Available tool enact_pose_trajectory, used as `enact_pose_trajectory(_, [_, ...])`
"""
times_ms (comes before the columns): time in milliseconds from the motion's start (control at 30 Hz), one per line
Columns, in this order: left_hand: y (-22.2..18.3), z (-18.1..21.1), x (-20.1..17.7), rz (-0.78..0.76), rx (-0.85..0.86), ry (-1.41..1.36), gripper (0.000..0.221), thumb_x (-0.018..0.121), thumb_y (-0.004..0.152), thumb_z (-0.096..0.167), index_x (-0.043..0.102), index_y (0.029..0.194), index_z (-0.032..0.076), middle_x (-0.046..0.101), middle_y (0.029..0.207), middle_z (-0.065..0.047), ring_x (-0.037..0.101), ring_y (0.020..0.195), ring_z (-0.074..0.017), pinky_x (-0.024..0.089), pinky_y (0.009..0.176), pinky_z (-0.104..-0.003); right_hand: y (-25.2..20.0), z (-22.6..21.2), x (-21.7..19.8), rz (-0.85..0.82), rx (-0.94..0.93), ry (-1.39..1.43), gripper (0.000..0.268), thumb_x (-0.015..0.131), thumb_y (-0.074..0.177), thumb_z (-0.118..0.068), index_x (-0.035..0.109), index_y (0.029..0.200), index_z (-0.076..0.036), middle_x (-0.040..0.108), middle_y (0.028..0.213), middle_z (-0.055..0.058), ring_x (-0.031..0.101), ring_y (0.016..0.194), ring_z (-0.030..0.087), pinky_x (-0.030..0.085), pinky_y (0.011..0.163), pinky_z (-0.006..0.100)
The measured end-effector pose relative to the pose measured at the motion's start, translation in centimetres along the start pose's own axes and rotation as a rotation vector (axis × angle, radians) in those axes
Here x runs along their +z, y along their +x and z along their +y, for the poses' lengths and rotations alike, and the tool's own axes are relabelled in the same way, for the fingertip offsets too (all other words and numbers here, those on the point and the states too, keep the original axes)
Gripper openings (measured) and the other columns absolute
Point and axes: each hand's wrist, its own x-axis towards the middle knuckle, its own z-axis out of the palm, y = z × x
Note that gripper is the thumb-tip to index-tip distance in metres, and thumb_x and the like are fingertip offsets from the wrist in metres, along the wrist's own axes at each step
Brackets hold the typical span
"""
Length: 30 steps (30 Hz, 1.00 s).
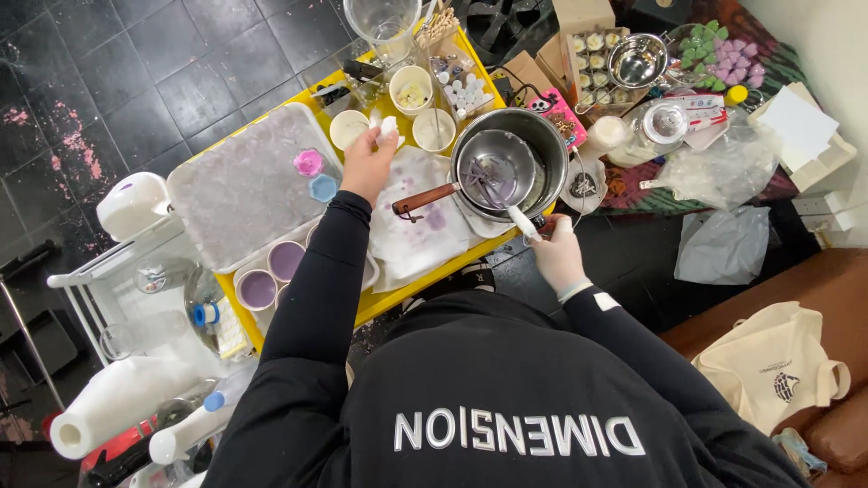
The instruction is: Stirring melted purple wax in a small pot and cleaning candle molds with a white cloth.
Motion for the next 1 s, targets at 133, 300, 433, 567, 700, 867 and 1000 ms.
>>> enact_pose_trajectory(133, [1.0,-2.8,1.5,-0.029,0.074,0.284,0.062,0.074,0.099,0.041,0.063,0.140,-0.004,0.067,0.121,-0.021,0.057,0.106,-0.0242,0.050,0.094,-0.034,-0.3,-0.2,-0.4,0.011,-0.002,-0.022,0.041,0.074,0.091,-0.014,0.053,0.123,0.002,0.068,0.099,0.010,0.066,0.086,0.019,0.053,0.074,0.033])
enact_pose_trajectory(300, [2.4,-4.5,2.2,-0.105,0.334,0.328,0.071,0.071,0.098,0.044,0.047,0.140,-0.008,0.056,0.132,-0.030,0.057,0.120,-0.0355,0.046,0.102,-0.040,-0.1,-0.6,-1.4,-0.092,0.034,-0.033,0.039,0.057,0.105,-0.038,0.063,0.107,0.000,0.063,0.079,0.008,0.059,0.069,0.017,0.046,0.065,0.033])
enact_pose_trajectory(433, [2.2,-2.2,1.9,-0.151,0.260,0.386,0.056,0.067,0.098,0.044,0.056,0.125,-0.003,0.062,0.119,-0.027,0.061,0.110,-0.0362,0.049,0.095,-0.040,1.3,2.2,-1.1,-0.186,0.145,0.101,0.057,0.043,0.110,-0.049,0.068,0.096,-0.001,0.060,0.071,0.005,0.055,0.065,0.016,0.044,0.063,0.031])
enact_pose_trajectory(567, [2.0,-1.7,1.7,-0.209,0.201,0.411,0.047,0.062,0.101,0.044,0.062,0.107,-0.003,0.068,0.096,-0.022,0.065,0.092,-0.0360,0.050,0.084,-0.041,0.1,-0.9,-1.8,-0.117,0.143,0.111,0.050,0.049,0.108,-0.047,0.061,0.101,0.002,0.058,0.074,0.005,0.054,0.067,0.018,0.045,0.063,0.032])
enact_pose_trajectory(700, [-0.1,1.6,1.0,-0.209,0.098,0.335,0.046,0.060,0.101,0.042,0.064,0.108,-0.003,0.071,0.091,-0.020,0.065,0.086,-0.0343,0.051,0.081,-0.040,-1.0,-2.5,-2.1,0.018,-0.099,-0.150,0.043,0.071,0.090,-0.028,0.054,0.118,0.000,0.062,0.088,0.009,0.062,0.078,0.023,0.051,0.070,0.036])
enact_pose_trajectory(867, [0.2,-2.0,0.3,-0.174,0.109,0.320,0.051,0.060,0.102,0.041,0.062,0.129,-0.002,0.070,0.120,-0.021,0.066,0.113,-0.0294,0.049,0.096,-0.034,-0.9,-0.8,-1.5,-0.023,-0.071,-0.213,0.035,0.066,0.101,-0.028,0.056,0.120,0.000,0.067,0.094,0.015,0.066,0.087,0.030,0.051,0.077,0.041])
enact_pose_trajectory(1000, [-2.0,-2.0,-0.1,-0.165,0.061,0.265,0.052,0.058,0.101,0.040,0.062,0.136,0.002,0.070,0.131,-0.017,0.066,0.124,-0.0251,0.048,0.104,-0.032,-0.7,-0.2,-2.1,-0.099,-0.013,-0.243,0.029,0.054,0.116,-0.032,0.062,0.119,-0.004,0.069,0.091,0.015,0.066,0.087,0.032,0.050,0.078,0.042])
